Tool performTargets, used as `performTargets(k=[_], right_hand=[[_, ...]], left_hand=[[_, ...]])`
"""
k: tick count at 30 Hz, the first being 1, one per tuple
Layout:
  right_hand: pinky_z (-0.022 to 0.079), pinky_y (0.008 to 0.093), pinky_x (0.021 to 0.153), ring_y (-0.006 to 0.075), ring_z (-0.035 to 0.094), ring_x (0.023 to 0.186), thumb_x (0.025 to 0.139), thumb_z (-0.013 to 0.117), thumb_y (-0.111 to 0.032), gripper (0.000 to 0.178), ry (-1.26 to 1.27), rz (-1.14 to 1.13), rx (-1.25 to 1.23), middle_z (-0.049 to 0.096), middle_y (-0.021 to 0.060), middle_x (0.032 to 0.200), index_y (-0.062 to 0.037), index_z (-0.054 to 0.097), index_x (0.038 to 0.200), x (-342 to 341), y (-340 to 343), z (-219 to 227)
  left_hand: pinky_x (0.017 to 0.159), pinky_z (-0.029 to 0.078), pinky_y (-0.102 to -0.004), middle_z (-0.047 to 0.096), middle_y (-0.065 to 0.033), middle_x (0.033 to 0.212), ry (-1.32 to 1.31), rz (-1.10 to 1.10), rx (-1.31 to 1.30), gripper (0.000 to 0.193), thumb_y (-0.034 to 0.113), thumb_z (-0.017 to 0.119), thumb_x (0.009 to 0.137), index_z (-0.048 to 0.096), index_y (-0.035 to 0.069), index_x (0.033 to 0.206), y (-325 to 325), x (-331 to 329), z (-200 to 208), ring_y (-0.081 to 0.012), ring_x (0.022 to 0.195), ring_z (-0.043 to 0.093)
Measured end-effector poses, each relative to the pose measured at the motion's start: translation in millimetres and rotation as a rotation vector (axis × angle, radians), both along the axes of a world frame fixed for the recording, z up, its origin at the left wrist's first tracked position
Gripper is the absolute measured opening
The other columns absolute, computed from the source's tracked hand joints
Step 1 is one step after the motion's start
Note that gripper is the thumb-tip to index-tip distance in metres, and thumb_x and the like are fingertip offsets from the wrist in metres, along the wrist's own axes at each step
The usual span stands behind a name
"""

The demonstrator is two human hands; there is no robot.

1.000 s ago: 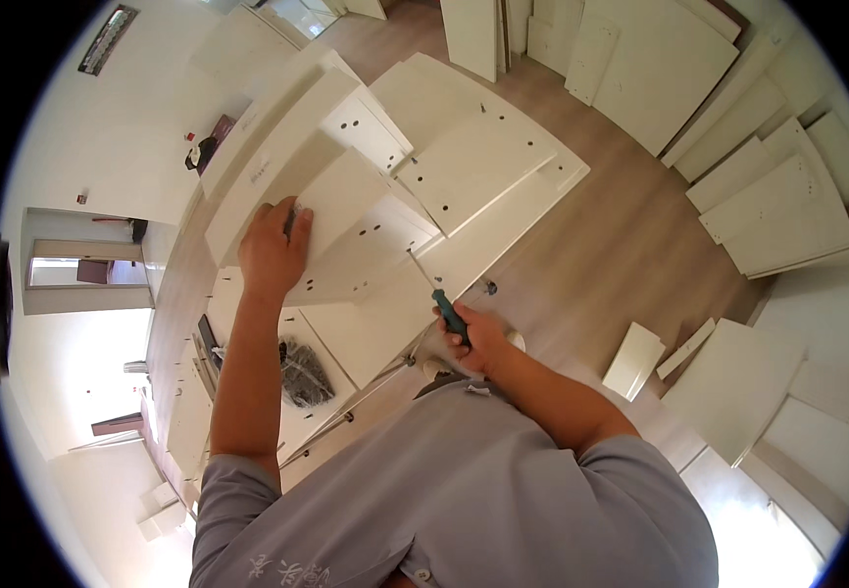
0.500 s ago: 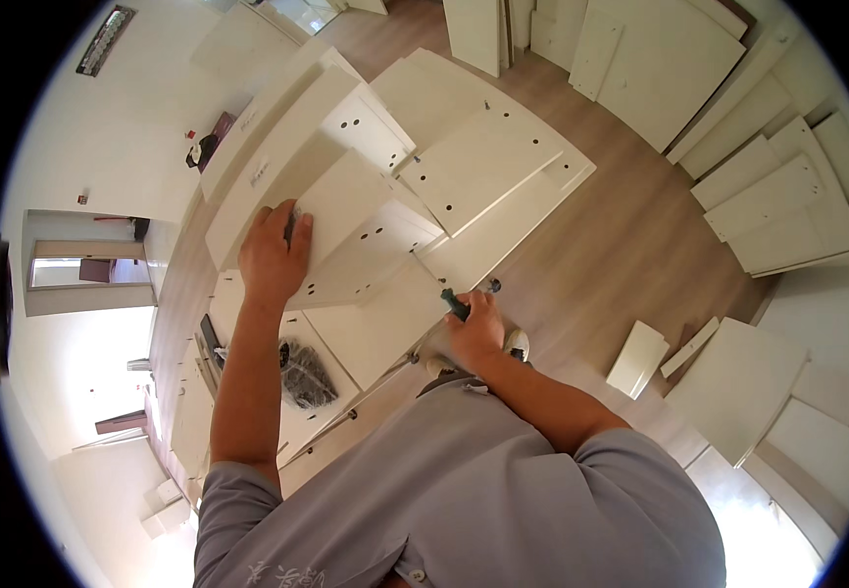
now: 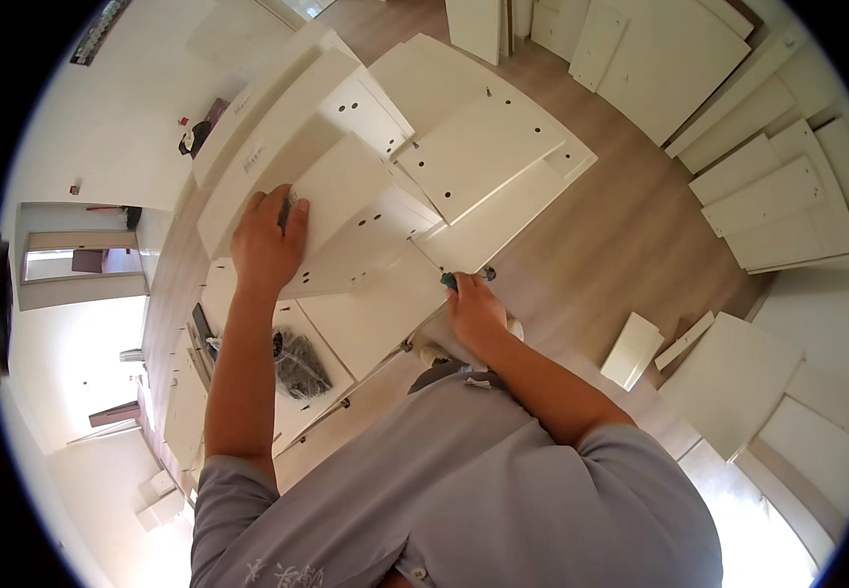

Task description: The person uses a screwdriver to drive screws into pre-drilled holes in white wooden panels while assembling furniture on a light wood floor.

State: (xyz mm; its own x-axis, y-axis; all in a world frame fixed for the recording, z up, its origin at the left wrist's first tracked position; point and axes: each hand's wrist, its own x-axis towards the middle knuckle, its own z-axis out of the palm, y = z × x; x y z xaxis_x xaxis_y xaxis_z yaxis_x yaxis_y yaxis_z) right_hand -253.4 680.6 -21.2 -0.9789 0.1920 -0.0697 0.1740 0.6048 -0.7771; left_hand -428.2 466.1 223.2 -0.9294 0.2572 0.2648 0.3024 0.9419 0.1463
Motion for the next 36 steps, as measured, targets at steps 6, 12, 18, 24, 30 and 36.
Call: performTargets(k=[6,12,18,24,30,36], right_hand=[[0.054,0.0410,0.062,0.0260,0.068,0.075,0.099,0.070,-0.028,0.031,-0.590,0.217,-0.490,0.067,0.0140,0.090,-0.0037,0.058,0.115,-21.1,1.9,12.6],[0.041,0.0325,0.045,0.0145,0.053,0.056,0.097,0.073,-0.025,0.025,-0.745,0.145,-1.179,0.058,0.0049,0.074,-0.0051,0.060,0.101,-27.9,23.0,4.6],[0.042,0.0326,0.044,0.0142,0.051,0.051,0.095,0.074,-0.028,0.027,-0.668,0.315,-0.838,0.055,0.0041,0.068,-0.0051,0.061,0.099,-1.8,57.5,28.8],[0.052,0.0409,0.065,0.0252,0.063,0.069,0.094,0.074,-0.032,0.031,-0.364,0.452,-0.489,0.066,0.0132,0.081,-0.0041,0.064,0.103,50.3,82.8,80.6],[0.052,0.0465,0.085,0.0391,0.066,0.095,0.095,0.072,-0.035,0.034,-0.357,0.649,-0.276,0.070,0.0200,0.098,-0.0033,0.065,0.106,48.1,81.3,146.5],[0.052,0.0474,0.085,0.0410,0.067,0.096,0.094,0.071,-0.034,0.033,-0.331,0.649,-0.202,0.071,0.0207,0.099,-0.0043,0.066,0.107,39.9,79.4,148.5]], left_hand=[[0.080,0.056,-0.0475,0.068,-0.0102,0.106,-0.002,-0.016,-0.007,0.040,0.039,0.066,0.100,0.071,0.007,0.124,1.7,4.5,0.9,-0.0339,0.097,0.069],[0.081,0.055,-0.0476,0.067,-0.0103,0.106,-0.020,-0.008,-0.021,0.039,0.036,0.065,0.099,0.069,0.008,0.128,0.8,2.0,2.0,-0.0340,0.097,0.068],[0.070,0.051,-0.0354,0.063,-0.0059,0.100,0.152,-0.023,0.570,0.031,0.008,0.054,0.101,0.063,0.004,0.130,-46.8,-7.1,-25.3,-0.0175,0.078,0.059],[0.054,0.037,-0.0229,0.064,-0.0048,0.103,-0.566,0.123,1.311,0.018,0.017,0.055,0.111,0.063,0.006,0.123,-2.9,124.3,-30.4,-0.0069,0.064,0.044],[0.052,0.036,-0.0198,0.069,-0.0072,0.110,-1.052,0.328,1.848,0.011,0.020,0.063,0.108,0.064,0.012,0.115,-8.5,155.2,-109.4,-0.0061,0.062,0.043],[0.050,0.036,-0.0206,0.071,-0.0116,0.118,-1.085,0.322,1.770,0.006,0.012,0.062,0.107,0.060,0.014,0.112,4.9,148.8,-104.6,-0.0059,0.061,0.044]])
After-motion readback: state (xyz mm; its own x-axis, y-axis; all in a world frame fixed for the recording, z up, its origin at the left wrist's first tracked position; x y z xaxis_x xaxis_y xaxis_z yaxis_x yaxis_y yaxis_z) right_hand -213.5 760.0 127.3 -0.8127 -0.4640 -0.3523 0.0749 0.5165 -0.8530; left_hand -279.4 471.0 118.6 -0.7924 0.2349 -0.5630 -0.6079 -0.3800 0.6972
